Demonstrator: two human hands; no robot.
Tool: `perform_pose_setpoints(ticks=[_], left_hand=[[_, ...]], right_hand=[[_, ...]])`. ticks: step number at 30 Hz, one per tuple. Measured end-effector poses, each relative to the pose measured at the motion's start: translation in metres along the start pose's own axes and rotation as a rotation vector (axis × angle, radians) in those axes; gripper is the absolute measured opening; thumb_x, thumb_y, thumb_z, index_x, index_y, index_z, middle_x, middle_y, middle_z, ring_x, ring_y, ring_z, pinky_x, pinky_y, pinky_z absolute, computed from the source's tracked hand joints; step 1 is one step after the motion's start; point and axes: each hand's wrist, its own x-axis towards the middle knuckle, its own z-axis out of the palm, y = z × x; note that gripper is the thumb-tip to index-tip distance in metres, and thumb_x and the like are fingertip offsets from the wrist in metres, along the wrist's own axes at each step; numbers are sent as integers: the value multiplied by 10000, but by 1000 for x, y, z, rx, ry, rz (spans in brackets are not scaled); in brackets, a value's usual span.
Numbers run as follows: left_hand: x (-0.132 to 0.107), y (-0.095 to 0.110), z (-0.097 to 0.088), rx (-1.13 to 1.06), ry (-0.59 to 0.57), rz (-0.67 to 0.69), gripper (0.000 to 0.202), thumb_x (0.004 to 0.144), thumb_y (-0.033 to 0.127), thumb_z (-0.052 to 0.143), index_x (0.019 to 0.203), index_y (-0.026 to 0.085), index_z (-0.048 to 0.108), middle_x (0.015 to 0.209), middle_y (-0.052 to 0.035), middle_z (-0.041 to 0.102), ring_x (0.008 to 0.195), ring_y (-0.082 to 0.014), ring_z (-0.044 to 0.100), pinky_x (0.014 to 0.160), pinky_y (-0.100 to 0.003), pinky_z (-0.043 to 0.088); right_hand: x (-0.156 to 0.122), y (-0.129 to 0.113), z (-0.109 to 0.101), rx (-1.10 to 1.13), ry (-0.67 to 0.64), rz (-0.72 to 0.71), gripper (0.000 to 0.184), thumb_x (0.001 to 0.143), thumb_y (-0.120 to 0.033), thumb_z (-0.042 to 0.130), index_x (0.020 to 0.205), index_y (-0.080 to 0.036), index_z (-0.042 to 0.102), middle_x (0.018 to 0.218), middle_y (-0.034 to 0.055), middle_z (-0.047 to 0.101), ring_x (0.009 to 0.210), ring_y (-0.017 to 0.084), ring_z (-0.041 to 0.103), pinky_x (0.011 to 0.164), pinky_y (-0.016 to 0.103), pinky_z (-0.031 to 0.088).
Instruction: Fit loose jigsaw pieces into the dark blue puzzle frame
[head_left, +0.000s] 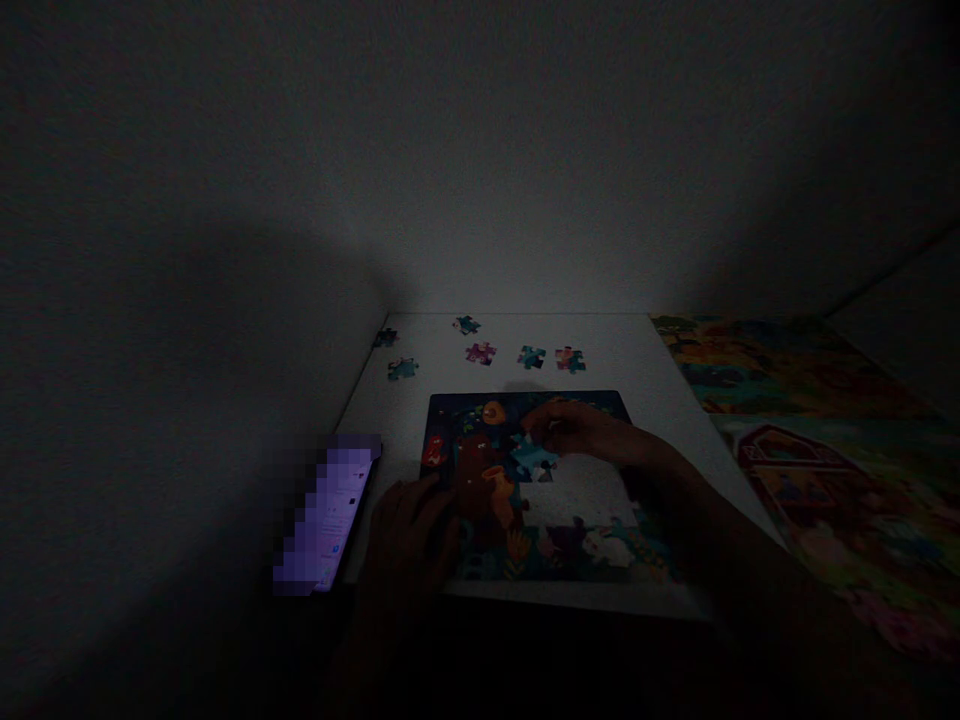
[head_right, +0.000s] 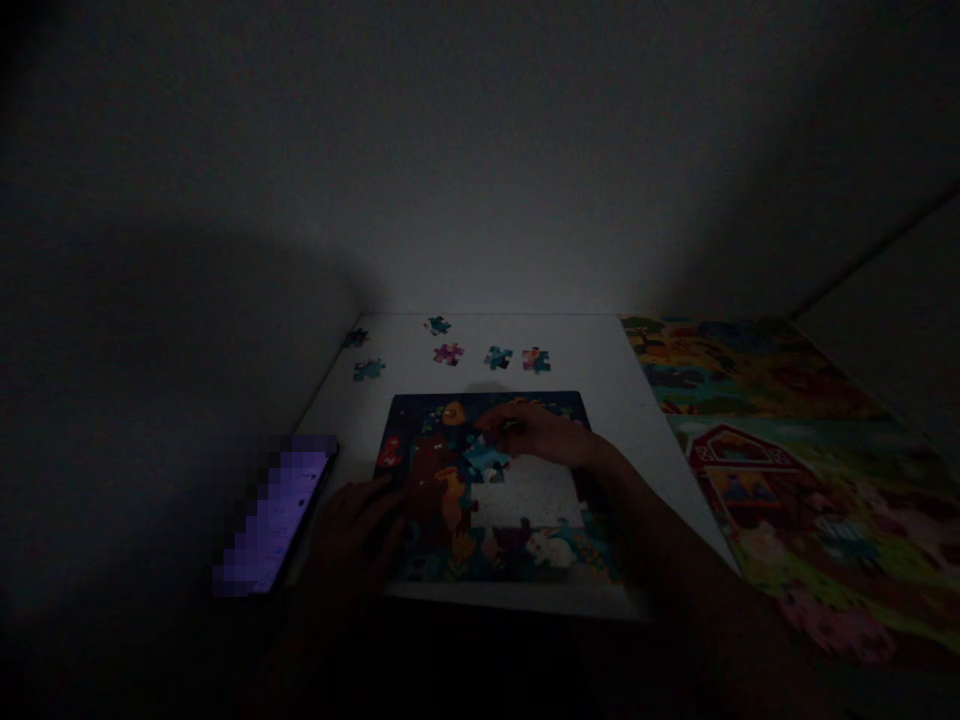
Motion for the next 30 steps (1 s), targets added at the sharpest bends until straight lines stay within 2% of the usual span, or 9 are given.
perform_pose_setpoints(ticks=[7,12,16,22,27,30], left_hand=[[-2,-1,3,-35,-9,-40,276,946,290,527,1194,248,642,1259,-81,635,1159,-252,574,974,-445,511],[-1,-5,5,-21,11,4,249,943,271,529,1154,224,653,1221,-93,645,1117,-252,596,941,-434,527],[1,-7,5,-7,25,44,245,934,277,551,1144,210,657,1213,-95,656,1099,-250,612,921,-423,537],[2,-3,3,-9,33,23,243,947,272,522,1141,210,653,1206,-96,658,1095,-250,610,924,-434,534],[2,-4,3,-5,40,35,239,949,273,520,1145,221,647,1206,-89,657,1094,-243,613,925,-422,535],[2,-5,3,7,28,47,243,948,280,524,1153,222,643,1204,-88,658,1088,-245,615,916,-425,541]], right_hand=[[1,5,-1,13,-9,-23,338,814,-205,657,1151,-227,646,1045,32,630,921,164,588,801,320,510],[1,6,-2,18,-18,-44,388,800,-150,632,1177,-240,632,1013,19,628,901,156,583,769,304,506],[2,6,-3,8,1,-46,393,805,-163,640,1190,-239,625,1019,19,630,890,155,582,787,315,502],[0,5,-2,21,21,-33,401,797,-180,673,1187,-256,622,1052,17,615,912,169,579,833,349,504],[-2,5,-1,70,46,-17,513,784,-188,697,1274,-285,577,1034,4,566,917,164,575,829,342,511],[0,7,-1,62,46,-9,519,786,-161,678,1278,-292,576,1001,5,573,897,166,579,811,337,515]])
